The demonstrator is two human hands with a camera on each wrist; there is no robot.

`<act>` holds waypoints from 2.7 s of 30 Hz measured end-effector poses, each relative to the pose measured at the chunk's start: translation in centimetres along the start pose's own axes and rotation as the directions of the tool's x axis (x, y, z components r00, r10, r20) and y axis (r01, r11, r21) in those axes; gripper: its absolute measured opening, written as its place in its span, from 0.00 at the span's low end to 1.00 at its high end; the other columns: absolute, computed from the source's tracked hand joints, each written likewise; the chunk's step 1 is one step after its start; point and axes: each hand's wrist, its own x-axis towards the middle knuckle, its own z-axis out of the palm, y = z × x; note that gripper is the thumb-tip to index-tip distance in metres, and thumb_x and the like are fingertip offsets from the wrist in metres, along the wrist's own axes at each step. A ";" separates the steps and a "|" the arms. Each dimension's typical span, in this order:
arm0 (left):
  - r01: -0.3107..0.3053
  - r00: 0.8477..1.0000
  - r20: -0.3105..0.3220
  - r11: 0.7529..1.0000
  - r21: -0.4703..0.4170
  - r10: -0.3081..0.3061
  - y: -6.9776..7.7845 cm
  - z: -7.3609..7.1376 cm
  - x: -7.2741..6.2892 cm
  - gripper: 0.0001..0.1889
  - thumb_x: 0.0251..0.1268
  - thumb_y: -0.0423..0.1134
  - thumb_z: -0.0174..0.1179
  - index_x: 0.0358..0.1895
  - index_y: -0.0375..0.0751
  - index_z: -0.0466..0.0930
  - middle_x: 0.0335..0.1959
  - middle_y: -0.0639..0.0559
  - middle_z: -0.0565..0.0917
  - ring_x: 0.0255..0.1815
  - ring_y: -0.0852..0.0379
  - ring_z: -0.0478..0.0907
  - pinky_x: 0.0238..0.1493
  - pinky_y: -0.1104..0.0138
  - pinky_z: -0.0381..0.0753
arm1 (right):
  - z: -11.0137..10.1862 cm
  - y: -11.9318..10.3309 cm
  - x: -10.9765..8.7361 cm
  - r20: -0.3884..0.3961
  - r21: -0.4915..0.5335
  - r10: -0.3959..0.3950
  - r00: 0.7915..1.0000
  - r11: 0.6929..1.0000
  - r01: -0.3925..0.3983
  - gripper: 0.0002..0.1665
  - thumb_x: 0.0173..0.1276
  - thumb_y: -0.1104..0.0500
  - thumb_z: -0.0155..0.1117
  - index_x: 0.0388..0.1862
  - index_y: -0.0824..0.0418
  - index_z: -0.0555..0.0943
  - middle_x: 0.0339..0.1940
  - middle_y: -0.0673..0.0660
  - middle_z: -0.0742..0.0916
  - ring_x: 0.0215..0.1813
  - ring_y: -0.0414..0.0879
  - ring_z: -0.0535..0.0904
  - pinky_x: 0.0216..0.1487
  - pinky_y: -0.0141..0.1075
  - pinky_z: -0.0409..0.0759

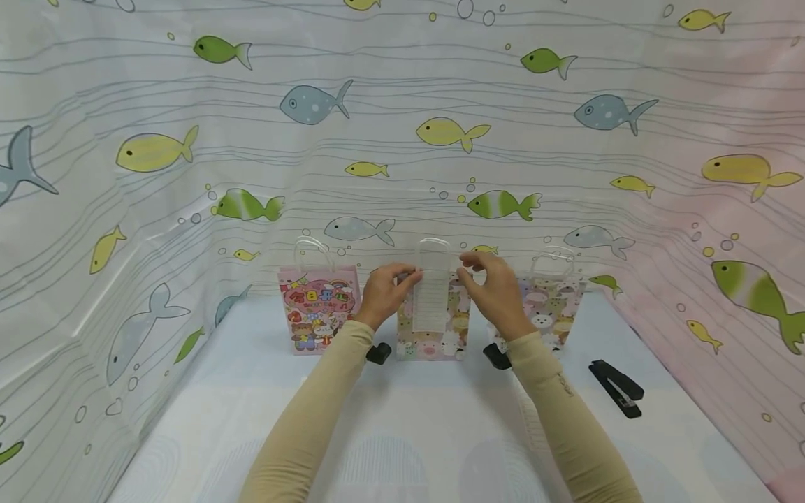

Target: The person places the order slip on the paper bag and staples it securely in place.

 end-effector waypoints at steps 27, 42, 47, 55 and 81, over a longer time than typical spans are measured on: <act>0.023 0.999 0.031 1.000 -0.001 -0.023 0.6 -0.8 0.2 0.15 0.72 0.49 0.64 0.52 0.45 0.88 0.34 0.53 0.83 0.33 0.55 0.73 0.31 0.64 0.70 | -8.8 1.9 -4.7 -0.011 -0.039 -0.013 1.000 0.999 0.013 0.13 0.71 0.59 0.70 0.52 0.62 0.85 0.42 0.54 0.88 0.44 0.46 0.82 0.46 0.43 0.77; 0.016 1.000 0.024 1.000 -0.011 -0.015 0.5 -0.4 -0.1 0.14 0.72 0.48 0.64 0.51 0.44 0.89 0.32 0.53 0.82 0.31 0.56 0.73 0.30 0.65 0.71 | -16.0 8.5 -9.0 0.011 -0.249 0.217 0.976 0.946 -0.208 0.19 0.75 0.47 0.65 0.53 0.61 0.85 0.43 0.60 0.89 0.43 0.48 0.81 0.40 0.23 0.71; 0.037 0.999 0.034 0.999 -0.009 -0.037 0.4 -0.3 -0.2 0.15 0.73 0.50 0.63 0.51 0.45 0.89 0.34 0.54 0.83 0.33 0.57 0.74 0.31 0.65 0.72 | -17.3 10.5 -10.5 0.039 -0.263 0.275 0.961 0.930 -0.256 0.21 0.74 0.44 0.64 0.54 0.58 0.84 0.44 0.58 0.88 0.42 0.32 0.76 0.40 0.21 0.70; 0.036 0.999 0.025 0.999 -0.024 -0.036 0.4 -0.1 -0.2 0.15 0.72 0.49 0.64 0.52 0.45 0.89 0.35 0.53 0.84 0.34 0.56 0.74 0.33 0.65 0.72 | -18.6 12.5 -12.3 0.129 -0.303 0.364 0.923 0.900 -0.313 0.29 0.76 0.41 0.60 0.62 0.62 0.79 0.51 0.66 0.85 0.50 0.60 0.80 0.39 0.38 0.75; 0.063 0.998 0.018 0.997 -0.043 -0.063 0.1 0.1 -0.1 0.15 0.71 0.50 0.65 0.52 0.46 0.88 0.41 0.54 0.87 0.36 0.57 0.76 0.35 0.65 0.74 | -20.3 19.9 -16.3 0.609 -0.384 0.628 0.485 0.768 -0.513 0.42 0.79 0.38 0.52 0.64 0.78 0.72 0.38 0.55 0.84 0.43 0.50 0.80 0.42 0.48 0.82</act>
